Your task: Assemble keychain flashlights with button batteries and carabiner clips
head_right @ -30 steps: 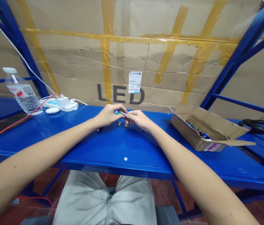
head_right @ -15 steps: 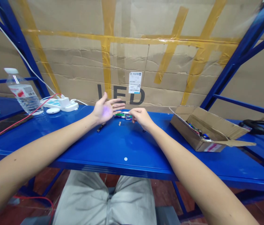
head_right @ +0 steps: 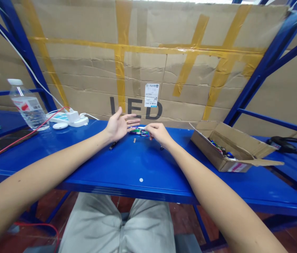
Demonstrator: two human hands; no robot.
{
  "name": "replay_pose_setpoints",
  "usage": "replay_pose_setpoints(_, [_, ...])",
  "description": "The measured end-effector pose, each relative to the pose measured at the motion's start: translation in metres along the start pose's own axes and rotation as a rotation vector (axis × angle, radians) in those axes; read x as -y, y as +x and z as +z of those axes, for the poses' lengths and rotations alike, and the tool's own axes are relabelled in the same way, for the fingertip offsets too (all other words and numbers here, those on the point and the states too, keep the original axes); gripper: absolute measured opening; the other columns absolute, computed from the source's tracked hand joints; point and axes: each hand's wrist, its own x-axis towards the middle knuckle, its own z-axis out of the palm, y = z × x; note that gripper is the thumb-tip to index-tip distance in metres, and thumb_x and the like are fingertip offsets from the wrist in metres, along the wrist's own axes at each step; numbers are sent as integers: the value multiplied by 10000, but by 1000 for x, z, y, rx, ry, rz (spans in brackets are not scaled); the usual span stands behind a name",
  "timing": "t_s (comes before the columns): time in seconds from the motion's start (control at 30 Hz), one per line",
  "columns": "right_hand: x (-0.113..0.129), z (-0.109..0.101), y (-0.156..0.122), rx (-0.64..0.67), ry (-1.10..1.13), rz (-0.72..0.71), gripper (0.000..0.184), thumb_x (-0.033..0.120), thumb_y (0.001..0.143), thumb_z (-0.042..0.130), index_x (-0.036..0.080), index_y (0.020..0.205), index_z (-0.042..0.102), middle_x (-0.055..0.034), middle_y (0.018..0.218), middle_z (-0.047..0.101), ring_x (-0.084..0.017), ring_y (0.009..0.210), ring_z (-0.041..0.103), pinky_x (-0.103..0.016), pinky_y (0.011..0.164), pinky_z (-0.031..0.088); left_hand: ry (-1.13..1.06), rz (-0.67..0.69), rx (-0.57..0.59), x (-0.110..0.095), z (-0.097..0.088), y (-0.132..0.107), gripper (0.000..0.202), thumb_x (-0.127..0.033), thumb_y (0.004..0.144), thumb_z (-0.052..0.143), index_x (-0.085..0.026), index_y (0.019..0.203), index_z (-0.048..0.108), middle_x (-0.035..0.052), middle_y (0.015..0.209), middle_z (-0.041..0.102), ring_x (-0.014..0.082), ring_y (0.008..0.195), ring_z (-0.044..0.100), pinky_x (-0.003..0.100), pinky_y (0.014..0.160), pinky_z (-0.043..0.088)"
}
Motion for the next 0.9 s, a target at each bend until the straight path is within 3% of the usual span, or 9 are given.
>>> replay_pose_setpoints(0.13, [-1,0,1,16,-27,-8,158,300,728,609,160,669,652,37,473,453,-118,480,436,-289,518,404,20,17,19,1,0,0,913,-850,803,239,-190,1372,510,189,1334,613,346,1226,586,485,955,496])
replay_pose_setpoints(0.37, [-2,-1,1,28,-39,-13,176,316,742,619,157,681,665,26,476,480,-122,484,448,-287,518,404,-226,-80,-23,-2,2,-1,880,-833,815,260,-165,1312,544,196,1304,632,343,1237,578,482,973,488])
replay_pose_setpoints(0.7, [0,-2,1,3,-46,-28,187,320,730,636,145,686,685,22,480,497,-122,481,451,-290,521,399,65,21,40,0,0,0,823,-829,804,336,-209,1309,530,168,1308,634,344,1228,586,481,957,499])
replay_pose_setpoints(0.9, [4,-1,-1,34,-83,-15,213,338,735,622,137,711,689,26,466,496,-120,473,453,-288,523,385,-176,-63,35,0,3,-1,863,-808,828,305,-164,1373,488,191,1365,587,357,1282,538,492,1038,432])
